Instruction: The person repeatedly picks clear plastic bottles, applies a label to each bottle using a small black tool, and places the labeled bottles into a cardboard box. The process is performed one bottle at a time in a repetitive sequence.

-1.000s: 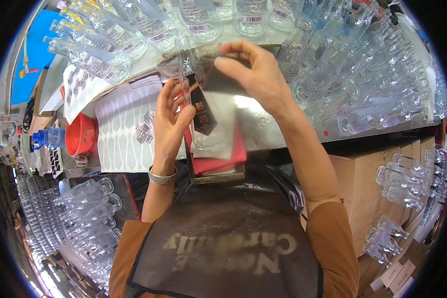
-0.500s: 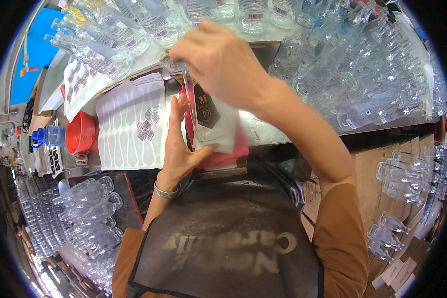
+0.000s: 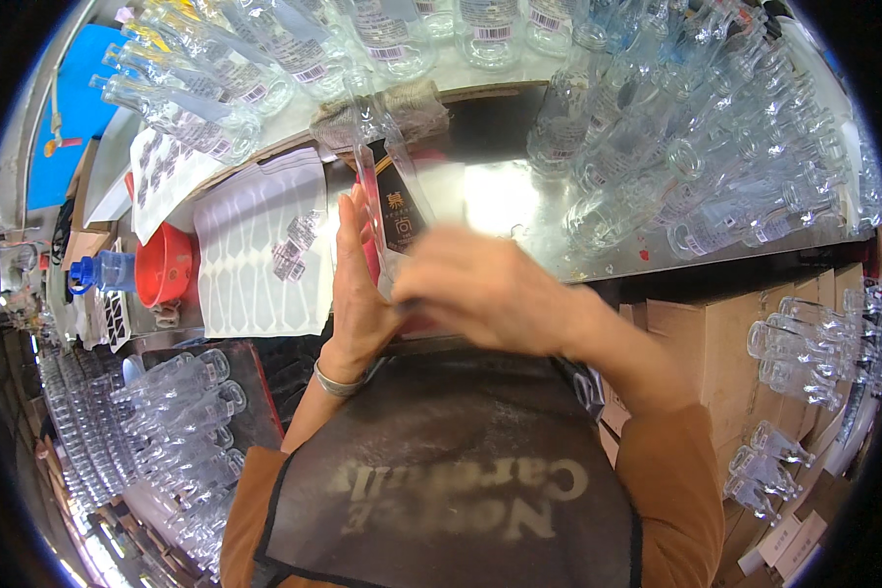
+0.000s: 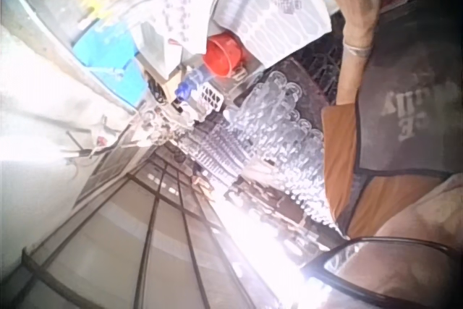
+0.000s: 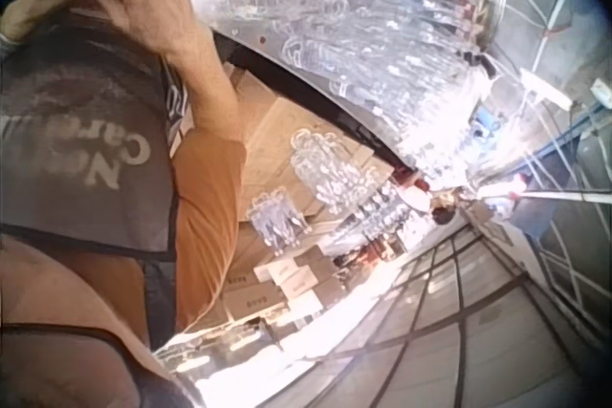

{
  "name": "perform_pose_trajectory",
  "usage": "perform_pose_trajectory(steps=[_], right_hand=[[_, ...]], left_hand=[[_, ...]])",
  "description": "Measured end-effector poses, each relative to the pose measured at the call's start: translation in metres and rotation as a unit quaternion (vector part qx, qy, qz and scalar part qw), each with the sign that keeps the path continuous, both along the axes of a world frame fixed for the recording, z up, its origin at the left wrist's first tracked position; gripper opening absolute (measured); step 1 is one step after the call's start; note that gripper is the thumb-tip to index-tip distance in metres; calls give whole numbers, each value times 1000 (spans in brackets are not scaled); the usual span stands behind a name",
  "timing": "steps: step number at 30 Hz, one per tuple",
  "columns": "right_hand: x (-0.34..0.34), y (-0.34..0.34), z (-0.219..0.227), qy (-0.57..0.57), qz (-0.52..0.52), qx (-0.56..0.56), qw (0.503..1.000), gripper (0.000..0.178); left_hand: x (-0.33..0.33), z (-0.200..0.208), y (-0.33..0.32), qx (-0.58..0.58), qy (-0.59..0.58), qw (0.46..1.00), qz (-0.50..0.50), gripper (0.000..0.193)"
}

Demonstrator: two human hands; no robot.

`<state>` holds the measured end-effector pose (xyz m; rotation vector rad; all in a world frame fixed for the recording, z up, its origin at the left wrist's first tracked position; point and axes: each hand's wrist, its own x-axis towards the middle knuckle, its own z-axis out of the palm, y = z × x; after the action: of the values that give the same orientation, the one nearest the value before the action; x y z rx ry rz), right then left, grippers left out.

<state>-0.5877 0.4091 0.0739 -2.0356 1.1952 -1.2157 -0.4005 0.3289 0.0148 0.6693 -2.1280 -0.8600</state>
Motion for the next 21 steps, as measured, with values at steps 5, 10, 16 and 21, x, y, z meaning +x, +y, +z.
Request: perform_pose_trajectory(steps=[5, 10, 16, 21], right_hand=[[-31, 7, -28, -257, -122, 317, 905, 32], [-3, -10, -31, -290, -106, 366, 878, 53], [19, 10, 0, 33, -236, 198, 951, 30], [10, 10, -17, 8, -272, 231, 934, 30]], left_hand=[[4, 4, -3, 184, 96, 976, -70, 105], [1, 8, -2, 231, 160, 958, -57, 102], [25, -18, -4, 3, -45, 999, -12, 94], [59, -5, -37, -42, -90, 995, 6, 91]])
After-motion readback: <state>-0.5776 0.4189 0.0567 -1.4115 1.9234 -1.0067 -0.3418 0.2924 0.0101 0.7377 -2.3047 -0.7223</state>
